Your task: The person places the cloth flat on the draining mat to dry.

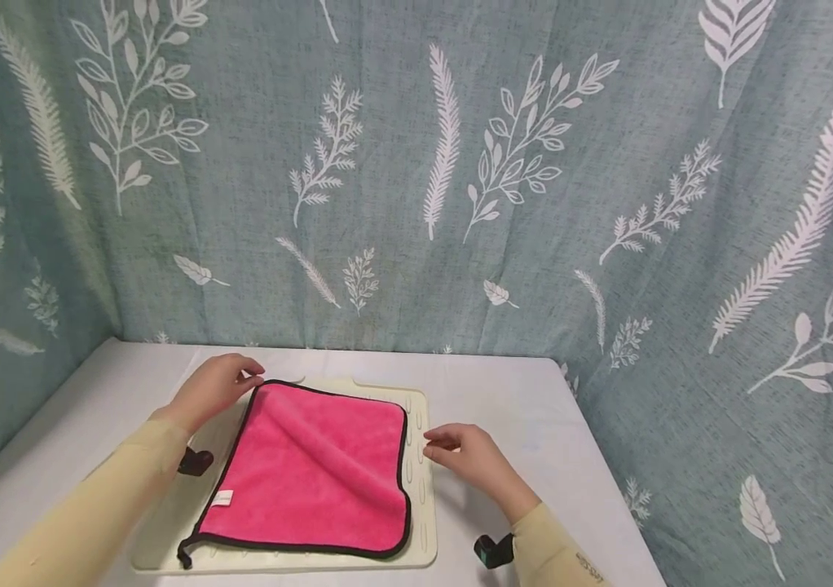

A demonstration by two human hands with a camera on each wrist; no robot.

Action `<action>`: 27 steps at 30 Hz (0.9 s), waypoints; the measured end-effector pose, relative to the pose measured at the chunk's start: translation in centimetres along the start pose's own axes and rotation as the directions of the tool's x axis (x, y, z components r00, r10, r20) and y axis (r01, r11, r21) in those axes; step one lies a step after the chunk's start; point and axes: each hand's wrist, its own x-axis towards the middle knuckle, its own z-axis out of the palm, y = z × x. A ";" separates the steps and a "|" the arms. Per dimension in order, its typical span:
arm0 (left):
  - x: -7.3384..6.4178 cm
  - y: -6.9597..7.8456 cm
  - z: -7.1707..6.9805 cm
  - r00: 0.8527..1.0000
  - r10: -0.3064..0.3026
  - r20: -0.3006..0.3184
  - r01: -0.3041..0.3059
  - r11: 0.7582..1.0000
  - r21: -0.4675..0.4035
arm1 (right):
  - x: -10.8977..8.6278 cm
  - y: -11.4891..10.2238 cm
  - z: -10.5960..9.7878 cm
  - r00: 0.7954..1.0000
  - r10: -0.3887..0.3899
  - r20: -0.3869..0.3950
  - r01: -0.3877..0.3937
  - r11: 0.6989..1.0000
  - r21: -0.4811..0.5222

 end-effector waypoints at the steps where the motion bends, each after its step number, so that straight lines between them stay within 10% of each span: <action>1: -0.3 0.2 -0.2 1.000 0.003 -0.002 -0.003 1.000 -0.007 | 0.5 0.1 -0.4 1.000 -0.012 -0.014 0.011 1.000 -0.021; 27: -11.3 4.3 -1.5 0.993 -0.085 -0.077 0.076 0.991 -0.110 | 9.0 2.1 -0.1 0.996 -0.089 0.033 0.091 0.993 -0.077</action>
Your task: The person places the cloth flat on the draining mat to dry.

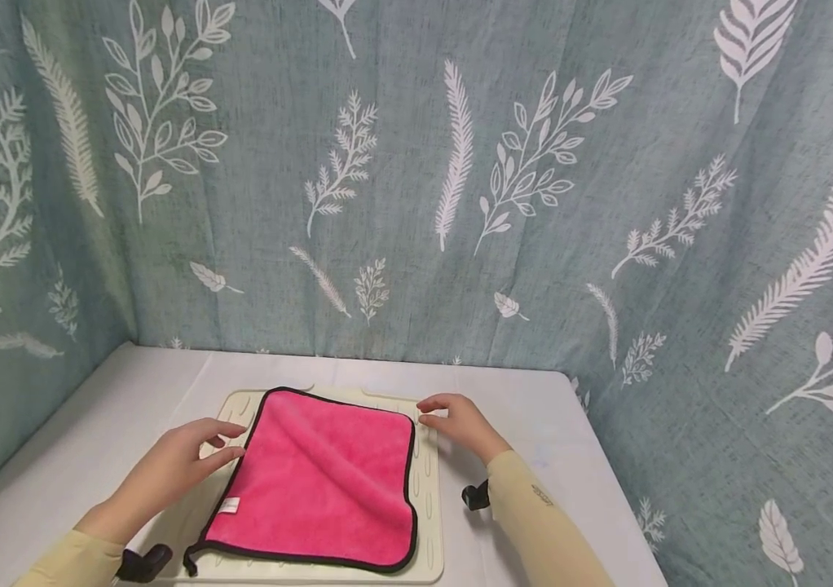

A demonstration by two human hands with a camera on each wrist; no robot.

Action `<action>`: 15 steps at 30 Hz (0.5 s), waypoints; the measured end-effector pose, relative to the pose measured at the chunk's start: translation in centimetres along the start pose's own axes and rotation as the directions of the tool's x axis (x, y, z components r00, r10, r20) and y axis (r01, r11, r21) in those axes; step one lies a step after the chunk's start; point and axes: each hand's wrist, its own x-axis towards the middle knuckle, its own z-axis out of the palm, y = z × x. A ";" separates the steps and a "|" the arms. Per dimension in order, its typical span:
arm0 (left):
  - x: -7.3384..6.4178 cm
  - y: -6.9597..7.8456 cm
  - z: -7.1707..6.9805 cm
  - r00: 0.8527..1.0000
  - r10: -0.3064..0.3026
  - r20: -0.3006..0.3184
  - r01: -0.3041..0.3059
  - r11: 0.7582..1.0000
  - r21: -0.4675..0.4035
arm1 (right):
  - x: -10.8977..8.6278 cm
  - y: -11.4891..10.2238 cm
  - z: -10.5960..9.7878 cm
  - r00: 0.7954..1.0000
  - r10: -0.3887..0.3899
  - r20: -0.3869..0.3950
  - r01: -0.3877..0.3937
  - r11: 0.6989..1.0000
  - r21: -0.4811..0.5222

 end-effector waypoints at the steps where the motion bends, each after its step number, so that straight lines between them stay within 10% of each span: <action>1: -0.4 0.2 0.0 1.000 0.000 0.008 0.000 1.000 0.002 | 0.2 0.0 0.1 1.000 0.003 0.005 -0.003 1.000 -0.007; 15: -5.0 1.2 0.4 0.999 -0.029 -0.027 0.029 0.999 -0.018 | 1.8 -0.1 1.0 0.998 0.015 0.062 -0.013 1.000 -0.021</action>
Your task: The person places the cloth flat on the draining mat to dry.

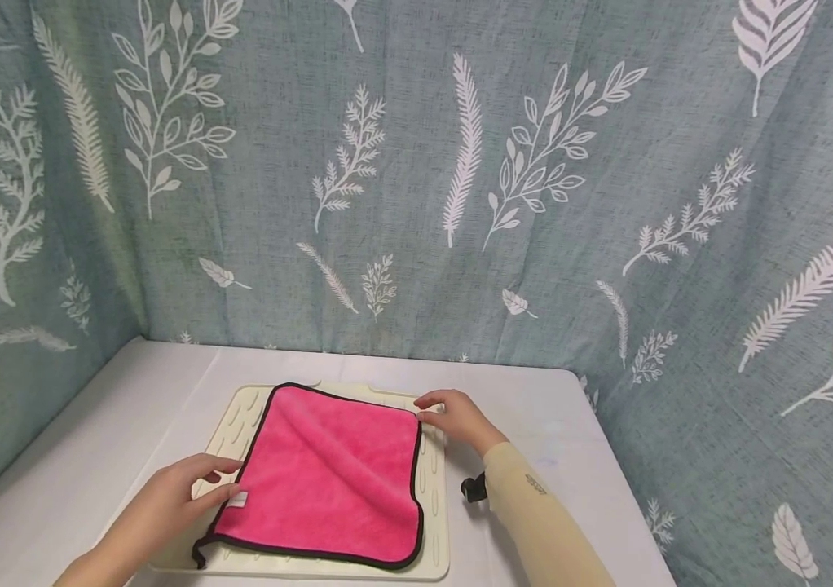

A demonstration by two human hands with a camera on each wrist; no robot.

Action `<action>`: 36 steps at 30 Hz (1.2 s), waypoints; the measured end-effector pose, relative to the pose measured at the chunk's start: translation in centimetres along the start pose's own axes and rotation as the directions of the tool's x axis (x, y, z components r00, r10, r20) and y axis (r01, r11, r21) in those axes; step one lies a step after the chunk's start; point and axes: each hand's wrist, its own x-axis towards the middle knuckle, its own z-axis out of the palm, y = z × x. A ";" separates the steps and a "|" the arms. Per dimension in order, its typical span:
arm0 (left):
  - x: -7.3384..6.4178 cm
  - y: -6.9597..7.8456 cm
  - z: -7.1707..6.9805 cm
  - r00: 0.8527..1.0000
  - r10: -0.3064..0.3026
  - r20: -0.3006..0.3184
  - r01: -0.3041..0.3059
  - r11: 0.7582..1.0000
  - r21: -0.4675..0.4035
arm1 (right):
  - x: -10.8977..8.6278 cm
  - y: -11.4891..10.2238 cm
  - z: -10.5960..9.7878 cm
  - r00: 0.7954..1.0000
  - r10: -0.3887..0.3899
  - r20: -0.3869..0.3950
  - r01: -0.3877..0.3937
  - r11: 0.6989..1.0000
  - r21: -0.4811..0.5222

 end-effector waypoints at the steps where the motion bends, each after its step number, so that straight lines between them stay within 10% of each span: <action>1: -0.3 0.0 0.1 1.000 -0.005 0.011 0.005 1.000 -0.007 | 0.1 0.0 0.1 1.000 -0.001 0.005 0.001 1.000 -0.005; 23: -2.2 -0.9 1.6 0.971 0.079 0.227 -0.104 0.989 0.104 | 1.2 -0.2 1.6 1.000 0.001 0.011 0.001 0.991 -0.136; 36: -1.8 -0.8 1.7 0.960 -0.102 0.261 0.053 0.981 0.185 | 1.7 -1.2 2.2 0.998 0.041 -0.054 -0.049 0.984 -0.171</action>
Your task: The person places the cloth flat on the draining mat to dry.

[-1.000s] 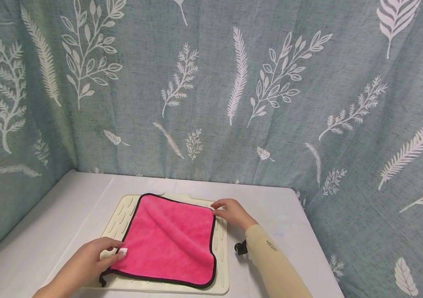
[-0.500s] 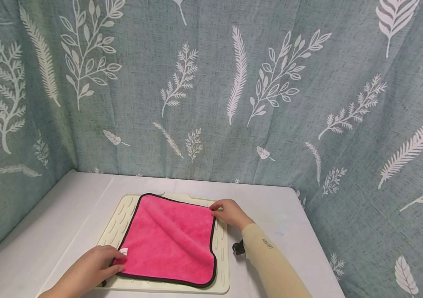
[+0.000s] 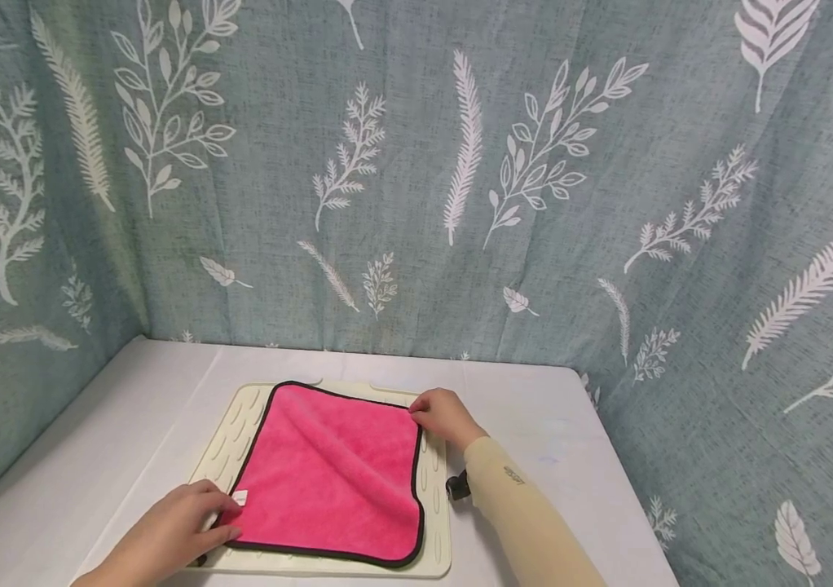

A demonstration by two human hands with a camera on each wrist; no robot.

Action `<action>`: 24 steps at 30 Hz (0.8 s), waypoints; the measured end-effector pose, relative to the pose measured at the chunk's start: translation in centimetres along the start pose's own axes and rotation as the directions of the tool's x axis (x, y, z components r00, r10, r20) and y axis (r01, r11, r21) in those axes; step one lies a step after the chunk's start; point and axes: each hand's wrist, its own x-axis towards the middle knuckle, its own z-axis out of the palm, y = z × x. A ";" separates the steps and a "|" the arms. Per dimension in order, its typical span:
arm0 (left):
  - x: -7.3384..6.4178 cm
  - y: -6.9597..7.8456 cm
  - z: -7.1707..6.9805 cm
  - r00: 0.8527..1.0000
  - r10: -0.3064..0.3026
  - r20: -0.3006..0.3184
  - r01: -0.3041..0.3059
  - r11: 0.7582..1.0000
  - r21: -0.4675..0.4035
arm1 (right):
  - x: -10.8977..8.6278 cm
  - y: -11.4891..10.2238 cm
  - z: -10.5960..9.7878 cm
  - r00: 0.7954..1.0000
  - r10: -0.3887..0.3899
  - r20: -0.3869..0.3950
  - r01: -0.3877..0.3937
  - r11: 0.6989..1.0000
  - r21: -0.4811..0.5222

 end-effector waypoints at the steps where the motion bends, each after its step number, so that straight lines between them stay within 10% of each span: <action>1: 0.0 0.0 -0.1 1.000 -0.006 0.008 0.006 1.000 0.000 | 0.1 -0.1 0.0 1.000 0.004 -0.007 -0.004 1.000 -0.002; 24: -0.3 0.3 -0.9 0.999 0.002 0.033 -0.002 1.000 0.009 | 0.6 0.0 -0.5 0.999 0.035 -0.007 -0.035 0.999 -0.007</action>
